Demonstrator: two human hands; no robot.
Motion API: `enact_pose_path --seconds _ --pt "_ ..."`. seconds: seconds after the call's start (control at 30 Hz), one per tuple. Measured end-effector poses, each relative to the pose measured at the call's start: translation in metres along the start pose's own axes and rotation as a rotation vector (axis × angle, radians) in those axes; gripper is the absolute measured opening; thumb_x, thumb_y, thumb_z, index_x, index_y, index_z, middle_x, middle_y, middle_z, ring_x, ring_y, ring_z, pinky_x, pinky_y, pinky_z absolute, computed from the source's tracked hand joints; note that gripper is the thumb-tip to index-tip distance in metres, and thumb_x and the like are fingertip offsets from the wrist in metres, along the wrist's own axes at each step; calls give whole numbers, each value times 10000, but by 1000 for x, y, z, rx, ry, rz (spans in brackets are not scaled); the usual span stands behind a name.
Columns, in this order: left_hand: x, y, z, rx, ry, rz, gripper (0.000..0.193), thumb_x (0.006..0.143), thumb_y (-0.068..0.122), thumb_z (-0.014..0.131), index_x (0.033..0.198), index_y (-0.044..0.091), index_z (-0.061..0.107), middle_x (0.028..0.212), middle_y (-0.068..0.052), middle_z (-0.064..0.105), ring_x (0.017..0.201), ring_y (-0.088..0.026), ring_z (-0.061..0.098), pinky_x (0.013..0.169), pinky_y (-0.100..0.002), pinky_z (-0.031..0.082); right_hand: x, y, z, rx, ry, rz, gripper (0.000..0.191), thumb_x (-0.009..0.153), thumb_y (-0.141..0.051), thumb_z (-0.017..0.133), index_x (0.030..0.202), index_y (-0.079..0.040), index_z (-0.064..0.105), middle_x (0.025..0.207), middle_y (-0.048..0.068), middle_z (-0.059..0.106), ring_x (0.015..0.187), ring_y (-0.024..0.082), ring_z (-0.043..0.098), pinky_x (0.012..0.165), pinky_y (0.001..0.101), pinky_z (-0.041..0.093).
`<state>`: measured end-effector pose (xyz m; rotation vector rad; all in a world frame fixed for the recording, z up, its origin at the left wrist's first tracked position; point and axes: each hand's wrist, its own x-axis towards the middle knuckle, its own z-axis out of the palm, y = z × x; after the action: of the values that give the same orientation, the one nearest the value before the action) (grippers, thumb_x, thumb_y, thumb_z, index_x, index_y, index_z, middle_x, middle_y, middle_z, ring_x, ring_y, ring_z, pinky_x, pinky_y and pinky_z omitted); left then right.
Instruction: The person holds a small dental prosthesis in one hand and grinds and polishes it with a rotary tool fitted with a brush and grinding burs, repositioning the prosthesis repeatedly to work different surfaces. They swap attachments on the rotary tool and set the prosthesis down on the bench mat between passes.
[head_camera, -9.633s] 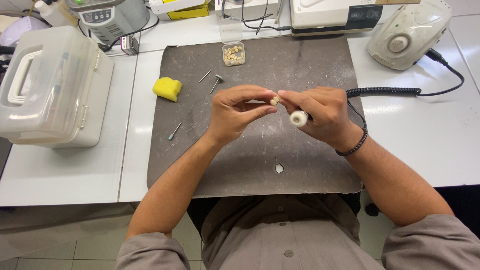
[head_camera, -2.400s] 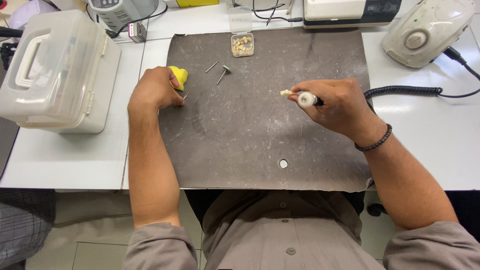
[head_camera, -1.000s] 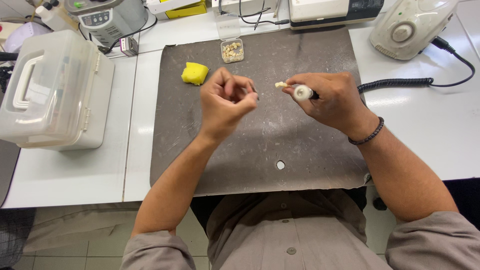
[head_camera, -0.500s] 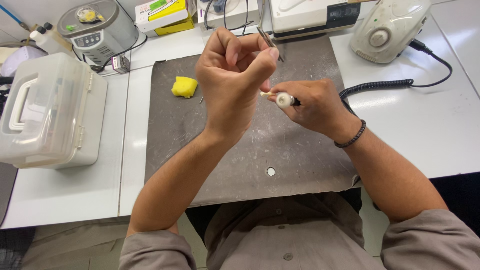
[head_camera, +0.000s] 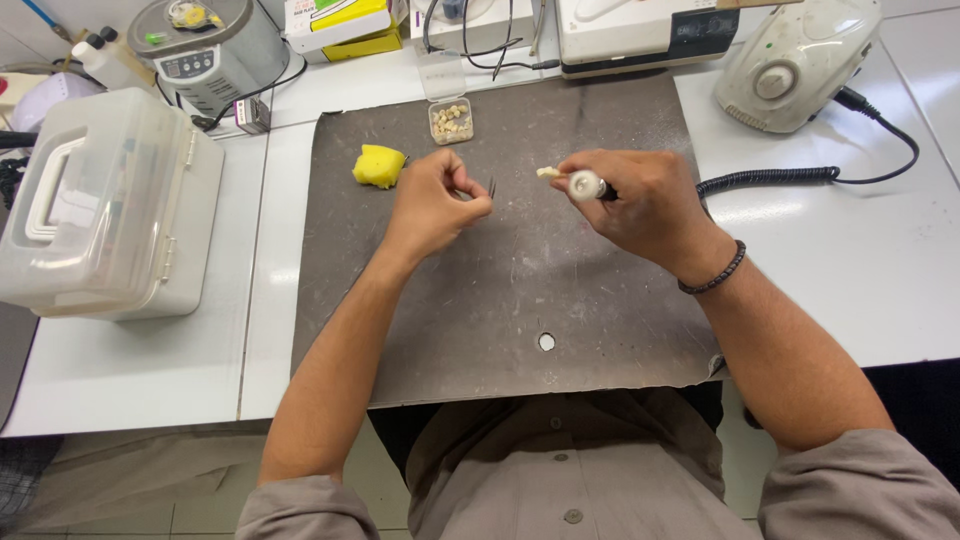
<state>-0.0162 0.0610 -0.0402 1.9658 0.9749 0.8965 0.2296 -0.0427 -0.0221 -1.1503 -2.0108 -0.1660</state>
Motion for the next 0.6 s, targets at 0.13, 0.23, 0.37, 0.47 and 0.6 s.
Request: enact_pose_path --seconds 0.13,0.23,0.37,0.47,0.6 --pt "0 -28 -6 66 45 -62 284 763 23 787 849 63 519 827 -54 779 693 -61 708 625 -205 560 -2 2 2 12 -13 1 152 978 -166 821 1045 -58 738 914 80 776 704 159 731 566 251 557" --pt "-3 -28 -10 88 31 -38 441 731 81 859 1074 41 586 1020 -79 751 726 -85 700 660 -217 565 -1 3 2 -3 -19 -8 147 983 -164 818 1051 -59 741 924 74 777 735 158 742 580 245 566" --pt "-13 -16 -15 170 209 470 508 902 76 840 1350 11 610 1260 -122 706 965 -175 698 848 -281 563 0 0 2 6 -4 -26 130 988 -163 821 1043 -74 744 950 72 783 746 154 744 598 248 571" --pt "-19 -8 -5 -63 -6 432 424 959 83 805 1358 87 662 1222 -81 740 943 -142 735 839 -257 599 1 -4 3 37 -39 -79 127 956 -147 820 1048 -89 755 946 64 788 733 153 747 577 245 564" --pt "-27 0 25 -226 -151 379 263 986 85 770 1247 92 742 1125 -66 786 926 -119 771 834 -251 643 1 -11 5 57 -90 -103 181 890 -113 822 1061 -88 767 909 58 787 693 165 742 534 258 538"
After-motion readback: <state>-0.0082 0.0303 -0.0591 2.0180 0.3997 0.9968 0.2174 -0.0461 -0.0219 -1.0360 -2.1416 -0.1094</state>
